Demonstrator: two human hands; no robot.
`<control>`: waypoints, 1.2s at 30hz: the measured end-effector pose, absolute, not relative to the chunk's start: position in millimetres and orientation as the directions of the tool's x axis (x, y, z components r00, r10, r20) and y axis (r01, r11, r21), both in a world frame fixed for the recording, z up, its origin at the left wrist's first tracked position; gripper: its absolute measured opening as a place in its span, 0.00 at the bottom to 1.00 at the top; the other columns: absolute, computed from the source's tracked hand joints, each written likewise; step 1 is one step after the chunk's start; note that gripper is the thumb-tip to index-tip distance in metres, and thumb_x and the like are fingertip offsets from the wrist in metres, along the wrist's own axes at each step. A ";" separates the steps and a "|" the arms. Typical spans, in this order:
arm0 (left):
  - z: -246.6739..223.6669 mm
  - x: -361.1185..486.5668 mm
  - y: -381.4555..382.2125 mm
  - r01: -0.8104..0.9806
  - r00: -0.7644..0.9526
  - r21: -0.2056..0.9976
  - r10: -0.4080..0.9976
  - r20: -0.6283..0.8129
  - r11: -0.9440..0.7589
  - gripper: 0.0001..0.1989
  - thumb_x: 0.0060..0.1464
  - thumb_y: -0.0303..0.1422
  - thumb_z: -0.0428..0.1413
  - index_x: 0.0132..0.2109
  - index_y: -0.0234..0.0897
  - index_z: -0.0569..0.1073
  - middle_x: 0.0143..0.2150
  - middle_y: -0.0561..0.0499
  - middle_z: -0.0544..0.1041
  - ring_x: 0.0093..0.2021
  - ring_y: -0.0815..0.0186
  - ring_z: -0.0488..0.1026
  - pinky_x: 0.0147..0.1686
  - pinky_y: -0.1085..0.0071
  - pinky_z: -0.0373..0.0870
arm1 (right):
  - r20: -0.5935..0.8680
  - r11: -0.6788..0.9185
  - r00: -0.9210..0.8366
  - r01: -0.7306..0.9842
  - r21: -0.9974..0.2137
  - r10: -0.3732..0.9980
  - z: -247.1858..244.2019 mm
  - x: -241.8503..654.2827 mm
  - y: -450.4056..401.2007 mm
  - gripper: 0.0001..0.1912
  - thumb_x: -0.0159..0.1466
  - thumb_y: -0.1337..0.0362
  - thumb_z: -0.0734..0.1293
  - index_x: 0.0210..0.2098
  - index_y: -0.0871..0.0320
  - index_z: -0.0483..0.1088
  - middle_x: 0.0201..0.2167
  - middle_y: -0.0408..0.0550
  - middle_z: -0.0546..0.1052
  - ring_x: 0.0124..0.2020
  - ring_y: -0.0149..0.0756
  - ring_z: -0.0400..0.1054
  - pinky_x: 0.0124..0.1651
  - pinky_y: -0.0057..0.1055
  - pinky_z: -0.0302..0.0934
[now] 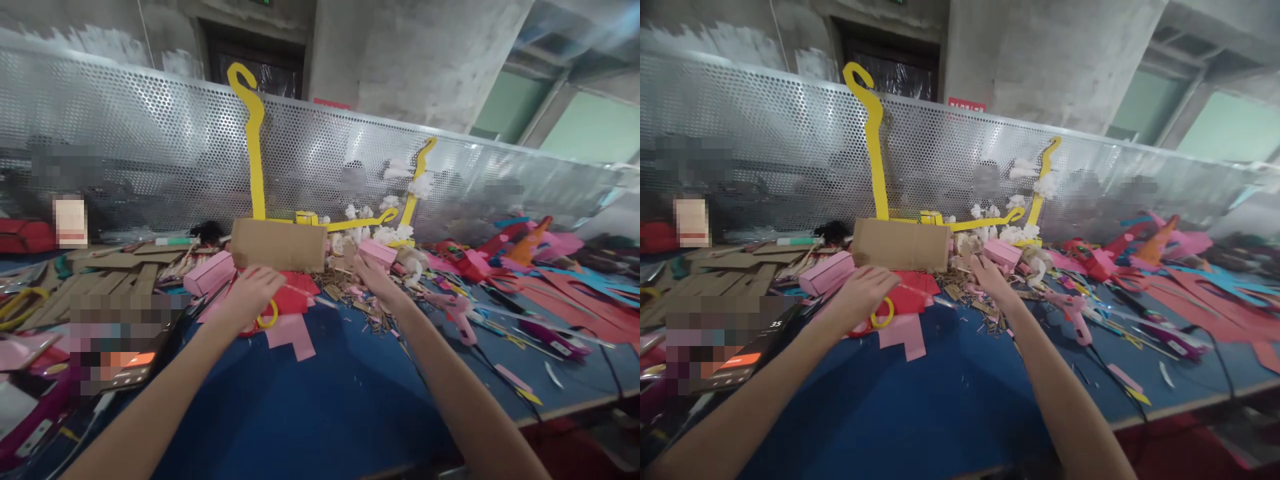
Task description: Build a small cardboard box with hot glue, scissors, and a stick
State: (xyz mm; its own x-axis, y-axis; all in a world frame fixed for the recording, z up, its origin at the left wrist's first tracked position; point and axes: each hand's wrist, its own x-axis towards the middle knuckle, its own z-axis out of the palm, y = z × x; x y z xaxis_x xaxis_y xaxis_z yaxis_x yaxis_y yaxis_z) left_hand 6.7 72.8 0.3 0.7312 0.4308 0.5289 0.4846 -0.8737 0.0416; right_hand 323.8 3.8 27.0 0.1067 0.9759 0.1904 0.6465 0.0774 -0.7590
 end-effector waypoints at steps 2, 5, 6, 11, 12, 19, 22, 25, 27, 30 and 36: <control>7.8 -2.5 81.5 0.557 0.619 0.139 0.520 0.588 -0.819 0.18 0.62 0.21 0.46 0.52 0.39 0.74 0.59 0.39 0.76 0.62 0.49 0.68 0.62 0.48 0.57 | 0.229 0.136 0.113 0.532 -0.836 0.967 11.7 315.0 2.6 0.32 0.69 0.32 0.48 0.38 0.53 0.63 0.24 0.40 0.67 0.18 0.29 0.56 0.20 0.27 0.51; 12.3 0.6 83.4 0.563 0.507 0.303 0.611 0.607 -0.769 0.14 0.66 0.30 0.46 0.51 0.39 0.75 0.59 0.40 0.77 0.61 0.49 0.69 0.62 0.49 0.61 | 0.264 0.215 0.076 0.390 -0.895 0.962 -0.6 302.8 1.6 0.29 0.66 0.33 0.57 0.33 0.54 0.63 0.24 0.39 0.66 0.18 0.27 0.55 0.21 0.27 0.50; 12.6 6.9 81.5 0.540 0.495 0.360 0.633 0.595 -0.760 0.14 0.67 0.32 0.47 0.51 0.39 0.75 0.56 0.41 0.78 0.59 0.51 0.72 0.61 0.51 0.64 | 0.270 0.235 0.054 0.348 -0.908 0.961 -2.4 299.1 1.1 0.28 0.66 0.34 0.59 0.33 0.55 0.64 0.24 0.39 0.67 0.19 0.27 0.56 0.21 0.27 0.51; 11.5 61.6 70.5 0.350 0.562 0.607 0.678 0.473 -0.713 0.22 0.66 0.45 0.51 0.58 0.36 0.74 0.55 0.40 0.82 0.53 0.55 0.79 0.51 0.62 0.75 | 0.285 0.288 -0.041 0.191 -0.939 0.958 -5.2 283.7 -4.0 0.23 0.65 0.40 0.65 0.34 0.56 0.68 0.27 0.41 0.73 0.20 0.26 0.59 0.24 0.26 0.53; 10.8 72.8 69.8 0.315 0.589 0.639 0.673 0.448 -0.701 0.23 0.66 0.47 0.52 0.57 0.35 0.75 0.54 0.39 0.82 0.51 0.55 0.80 0.48 0.63 0.76 | 0.290 0.294 -0.046 0.171 -0.940 0.956 -5.9 281.8 -4.7 0.23 0.65 0.41 0.66 0.36 0.56 0.69 0.27 0.41 0.74 0.20 0.26 0.59 0.24 0.26 0.54; 0.7 115.1 92.3 0.250 0.754 0.705 0.590 0.288 -0.663 0.17 0.64 0.43 0.58 0.40 0.31 0.80 0.35 0.47 0.82 0.35 0.59 0.80 0.36 0.65 0.77 | 0.328 0.310 0.196 0.116 -0.944 0.924 -21.3 300.0 6.4 0.20 0.68 0.45 0.67 0.35 0.58 0.70 0.23 0.38 0.73 0.16 0.24 0.58 0.20 0.24 0.54; 14.4 120.5 120.6 0.311 0.706 0.691 0.645 0.292 -0.653 0.17 0.66 0.38 0.58 0.58 0.36 0.72 0.57 0.43 0.75 0.50 0.57 0.77 0.48 0.55 0.78 | 0.294 0.282 0.364 0.089 -0.955 0.884 -29.2 321.5 15.0 0.16 0.72 0.52 0.66 0.44 0.60 0.73 0.35 0.44 0.77 0.27 0.29 0.70 0.30 0.28 0.68; 46.8 122.4 150.2 0.362 0.618 0.657 0.698 0.362 -0.661 0.18 0.66 0.38 0.58 0.59 0.36 0.72 0.58 0.42 0.75 0.51 0.56 0.76 0.49 0.53 0.77 | 0.257 0.262 0.470 0.056 -0.963 0.845 -32.4 339.5 20.2 0.17 0.71 0.57 0.67 0.55 0.59 0.71 0.51 0.51 0.76 0.44 0.39 0.75 0.45 0.41 0.73; 70.5 120.8 161.2 0.379 0.568 0.625 0.705 0.425 -0.682 0.18 0.66 0.38 0.58 0.59 0.36 0.72 0.58 0.42 0.74 0.52 0.55 0.76 0.50 0.53 0.77 | 0.251 0.265 0.495 0.044 -0.963 0.832 -31.1 345.6 21.4 0.18 0.71 0.57 0.68 0.57 0.58 0.70 0.54 0.52 0.75 0.48 0.42 0.75 0.48 0.44 0.73; 90.4 112.9 152.8 0.365 0.543 0.585 0.676 0.498 -0.724 0.17 0.59 0.32 0.63 0.54 0.34 0.76 0.61 0.39 0.74 0.60 0.50 0.72 0.62 0.51 0.66 | 0.277 0.289 0.450 0.043 -0.956 0.849 -26.3 342.4 19.5 0.18 0.71 0.57 0.67 0.56 0.59 0.70 0.51 0.52 0.76 0.45 0.40 0.75 0.46 0.42 0.73; 54.3 87.1 68.7 0.275 0.609 0.657 0.656 0.446 -0.702 0.15 0.61 0.39 0.58 0.50 0.38 0.80 0.45 0.45 0.85 0.43 0.56 0.81 0.48 0.62 0.75 | 0.350 0.345 0.097 0.072 -0.936 0.932 -20.9 292.7 0.7 0.16 0.68 0.49 0.68 0.37 0.54 0.66 0.28 0.39 0.76 0.20 0.28 0.65 0.26 0.28 0.63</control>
